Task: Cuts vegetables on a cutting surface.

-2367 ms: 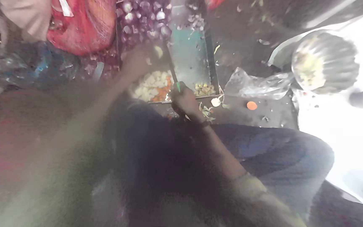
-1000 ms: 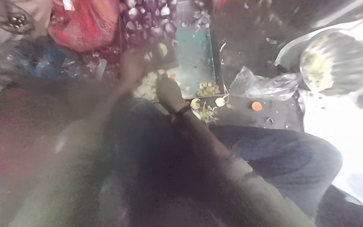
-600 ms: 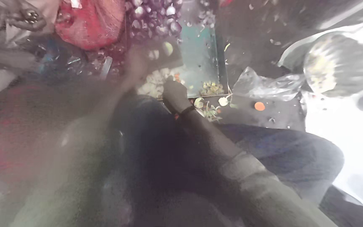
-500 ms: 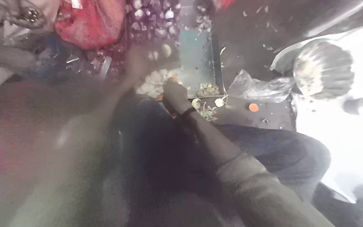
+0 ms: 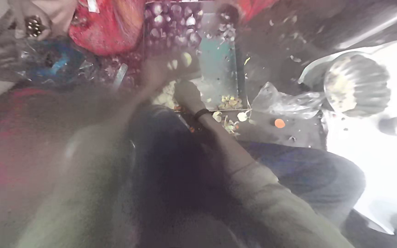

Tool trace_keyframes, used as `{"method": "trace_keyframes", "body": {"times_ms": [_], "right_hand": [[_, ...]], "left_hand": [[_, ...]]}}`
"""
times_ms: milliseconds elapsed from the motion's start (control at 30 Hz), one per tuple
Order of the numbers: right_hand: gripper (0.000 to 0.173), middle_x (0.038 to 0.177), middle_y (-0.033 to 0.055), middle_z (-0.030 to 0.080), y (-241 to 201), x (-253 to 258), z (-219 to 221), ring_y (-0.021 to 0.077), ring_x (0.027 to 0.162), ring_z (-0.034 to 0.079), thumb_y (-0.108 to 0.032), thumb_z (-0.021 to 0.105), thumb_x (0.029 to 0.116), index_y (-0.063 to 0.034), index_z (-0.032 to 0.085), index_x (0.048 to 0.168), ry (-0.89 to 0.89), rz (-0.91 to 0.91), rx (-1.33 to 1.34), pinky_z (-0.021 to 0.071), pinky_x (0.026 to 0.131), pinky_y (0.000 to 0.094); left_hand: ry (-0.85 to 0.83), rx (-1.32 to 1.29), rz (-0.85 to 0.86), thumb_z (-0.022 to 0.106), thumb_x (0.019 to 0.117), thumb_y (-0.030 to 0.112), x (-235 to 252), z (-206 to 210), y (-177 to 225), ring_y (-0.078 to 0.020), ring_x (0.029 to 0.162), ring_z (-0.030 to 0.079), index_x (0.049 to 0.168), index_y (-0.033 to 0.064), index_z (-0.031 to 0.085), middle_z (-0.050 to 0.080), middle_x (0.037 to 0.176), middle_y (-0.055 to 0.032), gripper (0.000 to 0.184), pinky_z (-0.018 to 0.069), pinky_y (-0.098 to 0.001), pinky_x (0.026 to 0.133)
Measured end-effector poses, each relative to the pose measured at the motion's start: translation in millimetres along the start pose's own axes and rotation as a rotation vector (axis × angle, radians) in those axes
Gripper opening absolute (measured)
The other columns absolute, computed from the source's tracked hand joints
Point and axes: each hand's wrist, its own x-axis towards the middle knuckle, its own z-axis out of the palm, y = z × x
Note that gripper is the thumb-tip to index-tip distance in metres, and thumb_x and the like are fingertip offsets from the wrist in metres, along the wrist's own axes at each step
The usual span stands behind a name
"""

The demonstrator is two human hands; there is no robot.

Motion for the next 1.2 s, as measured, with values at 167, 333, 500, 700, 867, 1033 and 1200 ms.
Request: {"method": "trace_keyframes", "body": {"times_ms": [167,333,500,700,867,1033,1200], "right_hand": [[0.037,0.126,0.0193,0.067,4.3,15.5,11.7,0.036,0.118,0.066,-0.028,0.045,0.1071,-0.0032,0.067,0.123,0.021,-0.114,0.04,0.0558,0.091,0.0579],[0.04,0.116,0.0248,0.067,-2.1,-14.5,6.5,0.0415,0.105,0.07,-0.024,0.05,0.1042,0.0012,0.05,0.135,-0.085,0.057,-0.001,0.0572,0.082,0.0603],[0.042,0.098,0.0219,0.068,42.0,-70.7,30.4,0.0417,0.087,0.071,-0.037,0.051,0.1055,-0.0023,0.053,0.128,-0.039,0.031,-0.025,0.0576,0.067,0.0601],[0.042,0.093,0.0235,0.068,55.2,-89.7,12.9,0.0445,0.084,0.071,-0.039,0.047,0.1084,-0.003,0.052,0.128,0.03,0.076,0.024,0.0567,0.066,0.0617],[0.041,0.089,0.0212,0.066,50.4,-86.8,14.2,0.0414,0.079,0.069,-0.042,0.048,0.1084,-0.0038,0.054,0.124,0.101,-0.008,0.166,0.0567,0.062,0.0585],[0.041,0.108,0.0204,0.07,12.4,-37.1,11.9,0.0389,0.104,0.071,-0.037,0.042,0.1094,-0.0044,0.057,0.129,0.008,0.05,0.075,0.0571,0.083,0.0582],[0.045,0.112,0.0216,0.07,7.2,-27.3,12.9,0.0395,0.107,0.07,-0.039,0.04,0.1102,-0.0022,0.055,0.131,0.016,0.009,0.074,0.0567,0.085,0.0585]], "left_hand": [[0.014,0.033,-0.01,0.06,0.0995,0.023,-2.2,-0.5,8.4,-0.037,0.121,0.066,0.13,0.0123,0.071,0.071,0.127,-0.0158,0.034,0.049,-0.0605,0.104],[-0.035,0.017,-0.03,0.063,0.0977,0.022,-3.3,-4.4,12.2,-0.0343,0.125,0.064,0.122,0.0092,0.075,0.07,0.129,-0.0149,0.03,0.0471,-0.057,0.109],[-0.03,0.018,-0.028,0.062,0.098,0.022,-7.7,-9.2,19.1,-0.037,0.121,0.066,0.126,0.0115,0.073,0.071,0.127,-0.0163,0.032,0.0493,-0.061,0.104],[-0.133,-0.05,0.049,0.065,0.0992,0.023,-3.1,-25.1,1.4,-0.0389,0.119,0.066,0.125,0.008,0.072,0.071,0.122,-0.02,0.031,0.047,-0.0604,0.107],[-0.181,-0.097,0.101,0.07,0.0947,0.013,-10.6,-38.3,-12.9,-0.037,0.113,0.069,0.128,0.0044,0.07,0.071,0.122,-0.0204,0.034,0.0505,-0.0594,0.103],[-0.049,-0.078,0.03,0.065,0.098,0.015,-12.6,-17.4,-29.2,-0.0341,0.121,0.066,0.13,0.0091,0.07,0.071,0.127,-0.0156,0.033,0.0477,-0.0578,0.108],[0.007,-0.066,0.05,0.068,0.0961,0.014,-22.2,-16.4,-24.3,-0.0332,0.125,0.064,0.142,0.0137,0.062,0.067,0.135,-0.0145,0.046,0.0481,-0.0553,0.109]]}}
